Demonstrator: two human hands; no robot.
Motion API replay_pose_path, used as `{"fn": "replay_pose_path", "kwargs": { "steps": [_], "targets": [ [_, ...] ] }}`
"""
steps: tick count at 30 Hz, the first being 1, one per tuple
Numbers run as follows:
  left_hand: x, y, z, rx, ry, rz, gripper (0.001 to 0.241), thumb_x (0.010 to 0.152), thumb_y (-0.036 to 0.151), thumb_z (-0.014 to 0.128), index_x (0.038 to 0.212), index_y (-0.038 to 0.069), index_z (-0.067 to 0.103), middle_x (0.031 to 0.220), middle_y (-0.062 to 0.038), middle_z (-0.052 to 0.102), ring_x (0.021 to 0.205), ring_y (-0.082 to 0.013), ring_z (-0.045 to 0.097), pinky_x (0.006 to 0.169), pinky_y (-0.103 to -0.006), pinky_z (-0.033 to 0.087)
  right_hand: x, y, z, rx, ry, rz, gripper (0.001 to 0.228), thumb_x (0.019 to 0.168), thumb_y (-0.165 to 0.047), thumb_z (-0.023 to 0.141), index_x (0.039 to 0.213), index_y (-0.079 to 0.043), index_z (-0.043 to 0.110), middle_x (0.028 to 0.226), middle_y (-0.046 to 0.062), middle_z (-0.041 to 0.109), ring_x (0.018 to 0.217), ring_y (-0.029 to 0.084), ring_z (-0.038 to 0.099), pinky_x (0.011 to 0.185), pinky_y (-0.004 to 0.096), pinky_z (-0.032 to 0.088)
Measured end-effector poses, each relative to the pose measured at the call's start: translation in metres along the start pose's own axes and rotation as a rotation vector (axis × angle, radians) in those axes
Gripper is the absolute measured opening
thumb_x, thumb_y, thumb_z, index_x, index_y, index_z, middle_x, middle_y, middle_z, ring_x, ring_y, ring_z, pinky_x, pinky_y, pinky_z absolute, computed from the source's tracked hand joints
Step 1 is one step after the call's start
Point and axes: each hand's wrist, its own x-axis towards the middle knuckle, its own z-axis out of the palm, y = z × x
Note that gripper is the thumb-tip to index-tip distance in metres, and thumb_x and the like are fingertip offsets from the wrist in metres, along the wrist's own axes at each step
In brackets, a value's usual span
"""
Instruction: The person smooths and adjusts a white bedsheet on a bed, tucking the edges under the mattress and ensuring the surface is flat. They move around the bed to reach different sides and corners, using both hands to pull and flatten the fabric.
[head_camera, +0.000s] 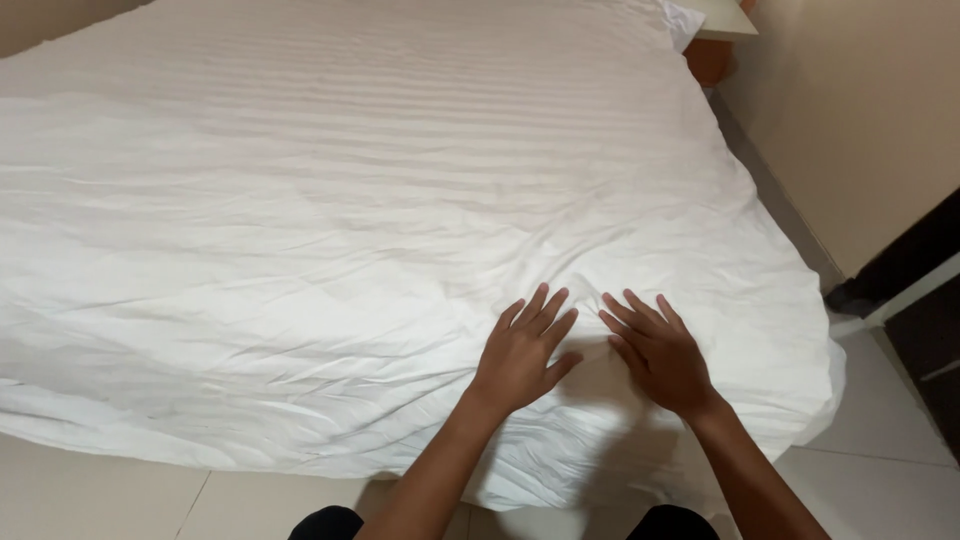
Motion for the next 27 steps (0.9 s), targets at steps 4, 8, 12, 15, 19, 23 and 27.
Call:
{"fn": "replay_pose_path", "kwargs": {
  "steps": [4,8,12,15,19,23,27],
  "targets": [
    [0.002,0.0,0.02,0.031,-0.014,-0.037,0.047,0.091,0.036,0.072,0.128,0.007,0.071,0.151,-0.012,0.057,0.146,-0.0353,0.043,0.114,-0.052,0.034,-0.021,0.003,-0.002,0.065,-0.024,0.04,0.036,0.102,-0.021,0.056,0.136,-0.014,0.064,0.148,-0.001,0.061,0.145,0.025,0.049,0.124,0.052,0.03],
    [-0.01,0.002,0.039,0.022,-0.075,0.097,0.027,0.1,0.027,0.066,0.121,0.013,0.075,0.141,-0.001,0.068,0.146,-0.0274,0.052,0.117,-0.0497,0.038,-0.04,0.008,-0.011,0.183,-0.088,0.056,0.042,0.1,-0.017,0.055,0.141,-0.013,0.062,0.149,0.0,0.06,0.146,0.023,0.046,0.123,0.049,0.028],
    [-0.004,0.008,0.03,-0.06,-0.068,0.161,0.023,0.103,0.026,0.065,0.12,0.012,0.075,0.139,0.0,0.07,0.145,-0.0241,0.055,0.115,-0.0463,0.041,-0.051,0.039,-0.011,0.071,-0.054,-0.01,0.044,0.099,-0.021,0.055,0.143,-0.015,0.059,0.159,0.002,0.051,0.153,0.021,0.038,0.127,0.047,0.026],
    [0.01,0.022,0.028,-0.097,-0.078,0.076,0.035,0.101,0.04,0.066,0.116,0.01,0.073,0.136,-0.005,0.069,0.142,-0.0294,0.053,0.113,-0.0482,0.04,-0.042,0.046,-0.032,-0.033,-0.068,0.129,0.061,0.088,-0.04,0.065,0.142,-0.012,0.055,0.16,0.006,0.04,0.151,0.024,0.031,0.123,0.047,0.021],
    [0.03,0.028,0.065,0.01,-0.044,0.016,0.051,0.098,0.049,0.062,0.128,0.009,0.069,0.145,-0.012,0.062,0.143,-0.0317,0.05,0.113,-0.0518,0.037,-0.044,0.067,-0.028,-0.095,-0.122,0.263,0.073,0.093,-0.044,0.062,0.154,-0.008,0.046,0.165,0.005,0.034,0.153,0.025,0.028,0.124,0.047,0.019],
    [0.04,0.031,0.08,0.057,0.001,-0.03,0.056,0.1,0.051,0.057,0.137,0.011,0.066,0.151,-0.013,0.058,0.144,-0.0319,0.05,0.116,-0.0519,0.036,-0.048,0.072,-0.022,-0.067,-0.099,0.265,0.063,0.097,-0.045,0.055,0.149,-0.009,0.052,0.163,0.004,0.041,0.153,0.024,0.032,0.124,0.045,0.023],
    [0.041,0.025,0.087,0.021,0.053,-0.033,0.05,0.103,0.051,0.056,0.136,0.016,0.069,0.15,-0.009,0.062,0.146,-0.0283,0.053,0.119,-0.0501,0.037,-0.052,0.082,-0.014,-0.03,-0.082,0.299,0.041,0.104,-0.034,0.049,0.137,-0.015,0.065,0.16,0.0,0.05,0.154,0.022,0.036,0.125,0.045,0.025]
  ]
}}
